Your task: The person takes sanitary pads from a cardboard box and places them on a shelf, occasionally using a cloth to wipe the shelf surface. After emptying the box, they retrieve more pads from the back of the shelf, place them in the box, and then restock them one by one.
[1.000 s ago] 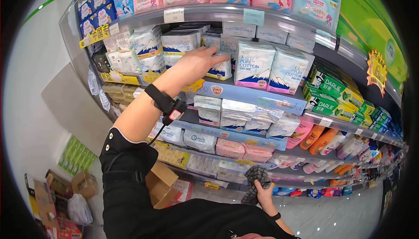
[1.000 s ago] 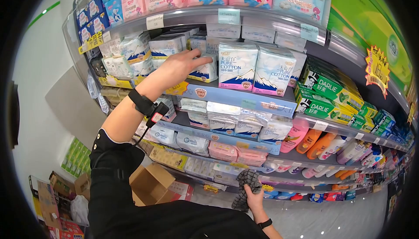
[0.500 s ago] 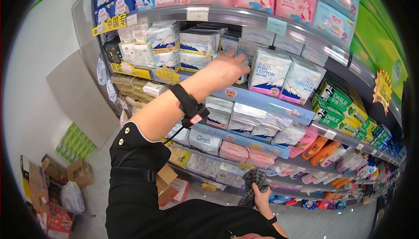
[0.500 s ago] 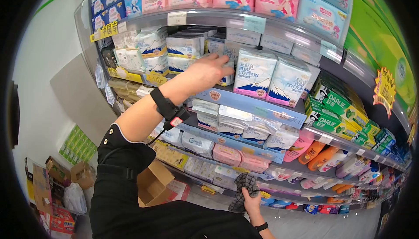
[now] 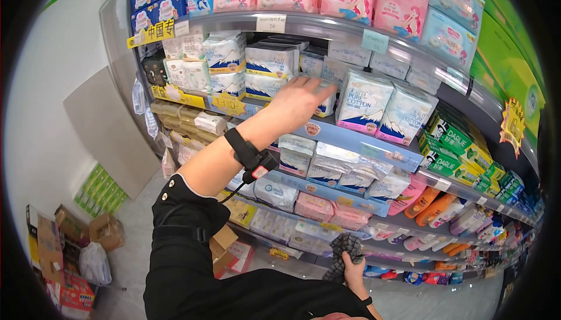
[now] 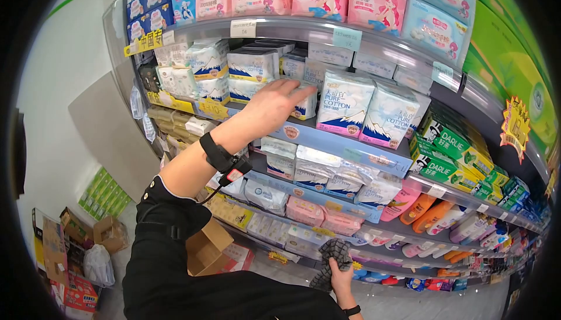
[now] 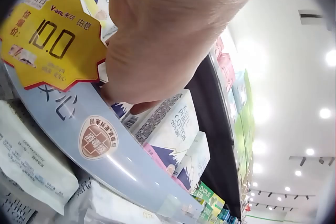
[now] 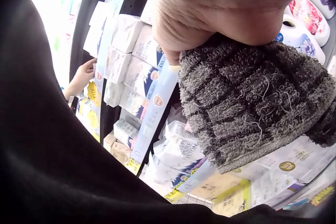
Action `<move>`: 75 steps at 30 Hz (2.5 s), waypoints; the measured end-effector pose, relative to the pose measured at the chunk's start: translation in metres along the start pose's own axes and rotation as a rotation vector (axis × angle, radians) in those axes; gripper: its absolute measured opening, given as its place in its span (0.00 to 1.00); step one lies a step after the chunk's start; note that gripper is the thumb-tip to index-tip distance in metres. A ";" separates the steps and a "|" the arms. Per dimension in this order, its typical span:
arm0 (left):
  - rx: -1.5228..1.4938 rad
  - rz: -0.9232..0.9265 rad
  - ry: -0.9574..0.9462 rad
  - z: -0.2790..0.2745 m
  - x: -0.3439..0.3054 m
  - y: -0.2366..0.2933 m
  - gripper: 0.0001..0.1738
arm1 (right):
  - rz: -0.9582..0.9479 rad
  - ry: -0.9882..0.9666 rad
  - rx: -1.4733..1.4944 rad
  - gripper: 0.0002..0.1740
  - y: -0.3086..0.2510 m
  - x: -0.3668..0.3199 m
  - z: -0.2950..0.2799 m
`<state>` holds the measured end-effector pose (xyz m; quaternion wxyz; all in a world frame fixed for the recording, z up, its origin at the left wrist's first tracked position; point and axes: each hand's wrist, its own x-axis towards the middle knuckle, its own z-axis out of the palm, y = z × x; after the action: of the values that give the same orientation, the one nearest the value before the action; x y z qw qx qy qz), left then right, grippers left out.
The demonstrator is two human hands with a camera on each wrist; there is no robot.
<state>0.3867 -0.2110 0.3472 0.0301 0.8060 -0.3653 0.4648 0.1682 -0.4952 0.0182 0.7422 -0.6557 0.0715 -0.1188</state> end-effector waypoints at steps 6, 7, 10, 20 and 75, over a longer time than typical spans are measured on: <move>-0.066 -0.082 -0.129 0.008 0.001 -0.018 0.25 | 0.041 -0.041 0.008 0.16 0.008 0.007 0.003; -0.060 -0.086 -0.129 0.010 0.001 -0.020 0.25 | 0.041 -0.048 0.008 0.16 0.006 0.008 0.004; -0.102 -0.085 -0.121 0.009 0.006 -0.022 0.22 | 0.048 -0.114 -0.042 0.20 0.002 0.009 0.010; 0.005 -0.182 -0.526 -0.004 0.042 -0.020 0.44 | -0.016 -0.090 -0.045 0.19 -0.003 0.010 0.011; -0.420 -0.728 0.272 -0.021 -0.013 -0.008 0.24 | 0.017 -0.172 0.030 0.23 0.019 0.012 0.010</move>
<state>0.3724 -0.1897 0.3514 0.4030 0.7900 -0.1369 0.4413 0.1840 -0.4869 0.0009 0.7563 -0.6516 0.0112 -0.0570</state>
